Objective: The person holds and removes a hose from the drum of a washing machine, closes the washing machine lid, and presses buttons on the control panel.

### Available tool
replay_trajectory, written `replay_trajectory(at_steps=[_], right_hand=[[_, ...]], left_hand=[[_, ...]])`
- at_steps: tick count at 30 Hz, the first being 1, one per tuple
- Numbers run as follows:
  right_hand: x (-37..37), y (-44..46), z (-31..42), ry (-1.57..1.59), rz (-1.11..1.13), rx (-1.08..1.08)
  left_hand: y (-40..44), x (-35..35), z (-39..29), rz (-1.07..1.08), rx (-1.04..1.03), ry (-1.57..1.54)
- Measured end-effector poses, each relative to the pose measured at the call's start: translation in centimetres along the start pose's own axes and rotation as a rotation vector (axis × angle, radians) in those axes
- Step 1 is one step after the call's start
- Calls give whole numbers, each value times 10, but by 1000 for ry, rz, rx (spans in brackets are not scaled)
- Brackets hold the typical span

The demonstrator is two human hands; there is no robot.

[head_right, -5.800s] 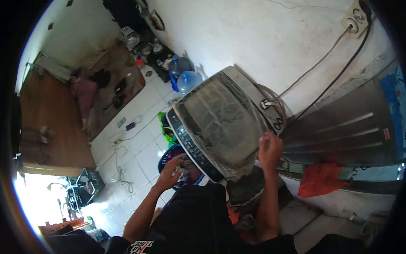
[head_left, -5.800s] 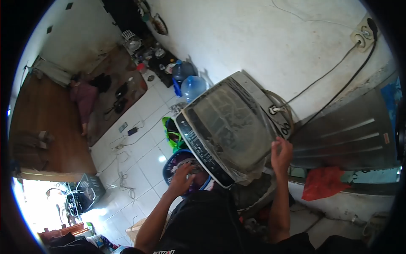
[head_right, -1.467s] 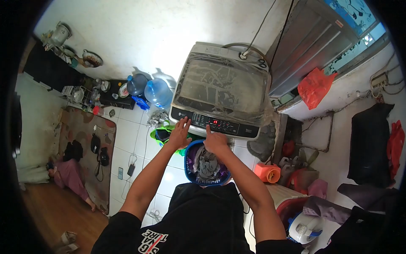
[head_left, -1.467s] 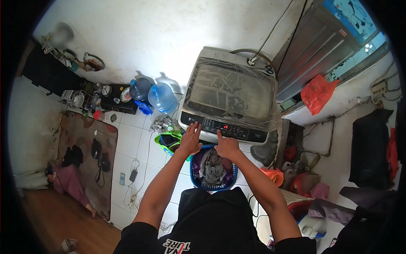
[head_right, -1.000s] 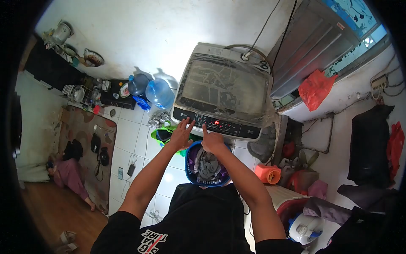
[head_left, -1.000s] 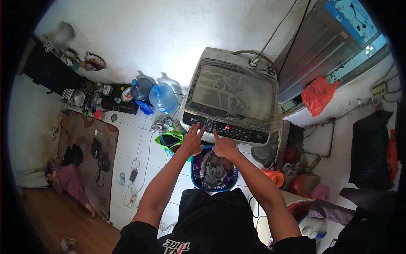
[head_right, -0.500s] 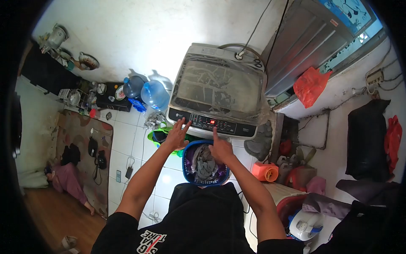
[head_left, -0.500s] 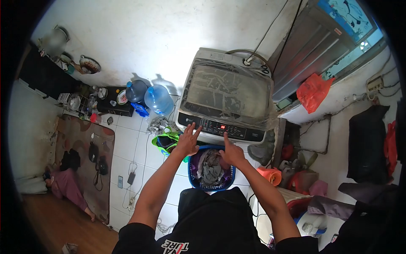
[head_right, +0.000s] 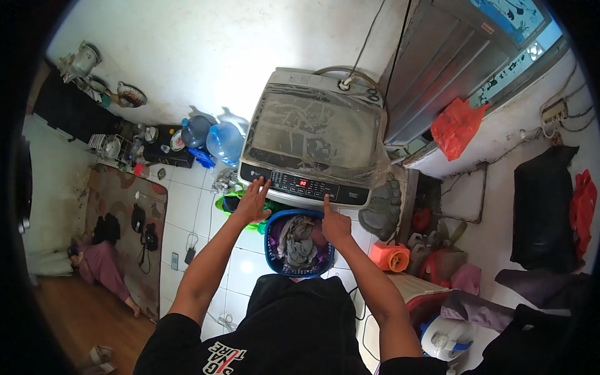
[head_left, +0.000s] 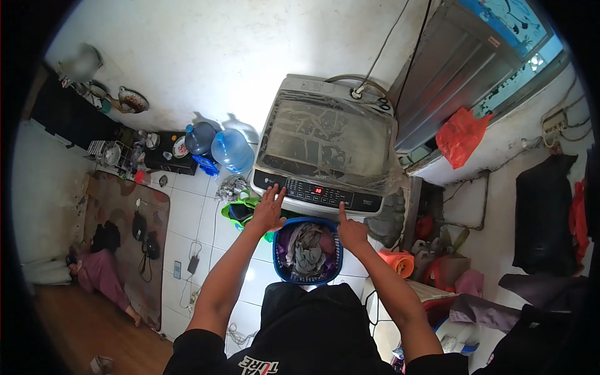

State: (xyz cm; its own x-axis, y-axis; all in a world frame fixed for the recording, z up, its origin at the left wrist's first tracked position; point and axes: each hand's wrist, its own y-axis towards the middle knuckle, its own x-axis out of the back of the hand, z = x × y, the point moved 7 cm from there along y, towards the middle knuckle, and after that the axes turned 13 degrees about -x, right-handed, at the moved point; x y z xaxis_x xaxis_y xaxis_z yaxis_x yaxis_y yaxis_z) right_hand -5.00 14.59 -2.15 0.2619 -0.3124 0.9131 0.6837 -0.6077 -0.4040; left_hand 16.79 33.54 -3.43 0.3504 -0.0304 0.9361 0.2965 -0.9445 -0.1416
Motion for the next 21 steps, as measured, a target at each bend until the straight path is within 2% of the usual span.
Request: replay_trajectory(at_steps=[6, 13, 17, 21], right_hand=[[0, 15, 13, -91, 4, 95], [1, 16, 26, -71, 44, 88], [34, -11, 27, 155, 81, 78], [12, -23, 34, 289, 148, 163]], left_hand=[[4, 0, 0, 58, 76, -12], [5, 5, -1, 103, 77, -2], [6, 6, -1, 94, 112, -45], [4, -1, 1, 54, 133, -53]])
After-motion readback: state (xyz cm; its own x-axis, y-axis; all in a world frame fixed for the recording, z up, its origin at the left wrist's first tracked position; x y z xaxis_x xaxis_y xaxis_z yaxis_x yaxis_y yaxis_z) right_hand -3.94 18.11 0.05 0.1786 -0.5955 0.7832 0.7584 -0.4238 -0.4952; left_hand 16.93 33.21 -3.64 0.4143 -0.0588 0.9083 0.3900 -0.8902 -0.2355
